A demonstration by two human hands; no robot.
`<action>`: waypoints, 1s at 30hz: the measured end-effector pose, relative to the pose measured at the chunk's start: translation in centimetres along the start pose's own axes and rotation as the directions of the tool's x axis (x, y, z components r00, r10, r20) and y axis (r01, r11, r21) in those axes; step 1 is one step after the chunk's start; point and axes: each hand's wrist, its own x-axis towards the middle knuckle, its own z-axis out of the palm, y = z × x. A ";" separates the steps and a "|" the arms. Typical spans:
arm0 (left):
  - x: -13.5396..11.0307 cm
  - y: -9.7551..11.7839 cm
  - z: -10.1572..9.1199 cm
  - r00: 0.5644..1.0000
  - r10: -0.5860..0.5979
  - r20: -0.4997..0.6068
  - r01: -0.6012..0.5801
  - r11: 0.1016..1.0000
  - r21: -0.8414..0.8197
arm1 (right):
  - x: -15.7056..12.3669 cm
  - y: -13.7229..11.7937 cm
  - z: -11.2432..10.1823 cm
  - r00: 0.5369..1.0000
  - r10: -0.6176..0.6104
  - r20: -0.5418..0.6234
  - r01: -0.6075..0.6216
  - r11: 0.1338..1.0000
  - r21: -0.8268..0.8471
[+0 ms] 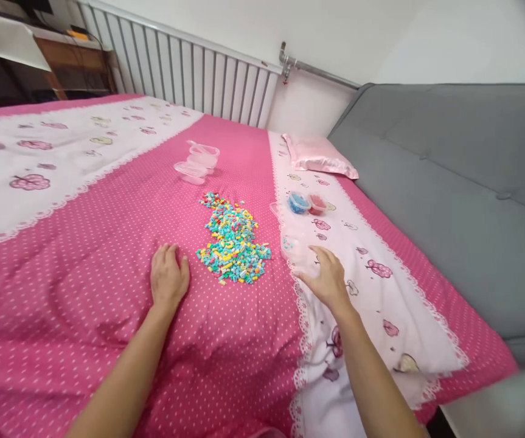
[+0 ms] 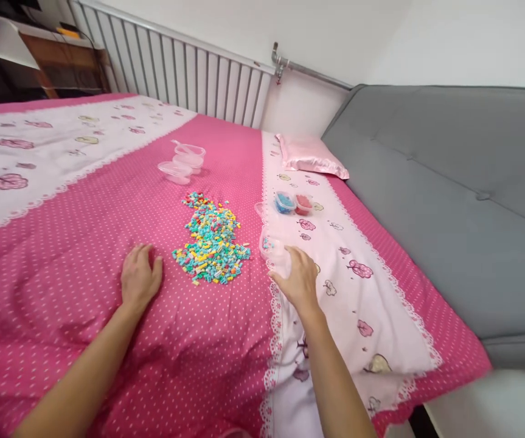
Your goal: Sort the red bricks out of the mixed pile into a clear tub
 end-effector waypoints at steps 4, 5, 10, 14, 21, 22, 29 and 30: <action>-2.6 0.7 -1.2 0.992 0.001 0.130 -0.022 0.987 0.158 | -5.2 4.1 -0.7 0.929 0.345 0.132 -0.320 0.931 -0.176; -2.9 0.8 -1.4 0.988 -0.003 0.152 -0.024 0.983 0.179 | -6.5 5.2 -0.5 0.886 0.417 0.204 -0.370 0.899 -0.233; -3.4 1.1 -2.1 0.971 -0.003 0.240 -0.061 0.964 0.259 | -10.0 8.4 1.1 0.795 0.489 0.358 -0.413 0.870 -0.271; -3.3 1.4 -2.3 0.964 -0.007 0.267 -0.073 0.956 0.285 | -9.5 8.6 1.4 0.765 0.503 0.403 -0.425 0.864 -0.270; -3.1 1.7 -2.2 0.963 -0.014 0.270 -0.067 0.956 0.287 | -9.1 8.9 1.6 0.760 0.497 0.420 -0.428 0.868 -0.253; -3.1 1.7 -2.2 0.963 -0.015 0.269 -0.066 0.955 0.288 | -9.1 9.0 1.6 0.757 0.499 0.422 -0.431 0.867 -0.252; -2.9 2.0 -2.3 0.960 -0.028 0.280 -0.062 0.949 0.309 | -8.9 9.1 1.5 0.747 0.502 0.436 -0.447 0.865 -0.229; -2.9 2.1 -2.3 0.959 -0.031 0.282 -0.061 0.948 0.311 | -8.9 9.1 1.5 0.749 0.499 0.436 -0.445 0.866 -0.227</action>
